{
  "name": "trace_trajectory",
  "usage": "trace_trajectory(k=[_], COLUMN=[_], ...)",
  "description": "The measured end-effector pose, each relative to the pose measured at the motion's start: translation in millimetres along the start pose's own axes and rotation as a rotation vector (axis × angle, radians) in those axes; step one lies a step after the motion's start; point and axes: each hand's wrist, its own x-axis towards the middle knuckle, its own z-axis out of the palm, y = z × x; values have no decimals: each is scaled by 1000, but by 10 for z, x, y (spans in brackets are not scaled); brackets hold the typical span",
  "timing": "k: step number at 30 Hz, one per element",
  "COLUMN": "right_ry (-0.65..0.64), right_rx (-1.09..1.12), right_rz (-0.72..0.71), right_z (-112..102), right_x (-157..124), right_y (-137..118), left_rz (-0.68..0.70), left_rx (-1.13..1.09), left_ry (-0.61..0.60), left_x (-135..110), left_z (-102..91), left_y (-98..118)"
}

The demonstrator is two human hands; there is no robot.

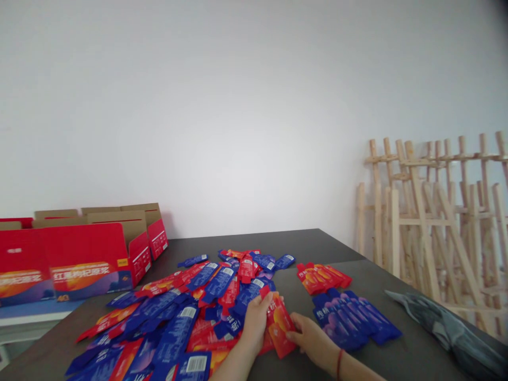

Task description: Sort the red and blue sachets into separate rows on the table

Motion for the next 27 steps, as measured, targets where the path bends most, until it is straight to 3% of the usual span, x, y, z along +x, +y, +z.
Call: trace_trajectory(k=[10, 13, 16, 19, 24, 27], right_ry=[-76, -69, 36, 98, 88, 100], right_rx=[124, 128, 63, 36, 96, 67], right_rz=[-89, -40, 71, 93, -102, -178], right_z=[-37, -171, -435, -584, -320, -146], right_x=[-76, 23, 159, 241, 159, 58], right_y=[24, 59, -15, -135, -181, -138], left_rz=[-65, 129, 347, 336, 170, 146], left_rx=[-33, 66, 99, 65, 185, 253], left_ry=[65, 95, 143, 166, -39, -13], left_x=[4, 45, 114, 151, 45, -34], left_z=[-24, -94, -153, -124, 54, 105], left_y=[33, 81, 120, 69, -120, -137])
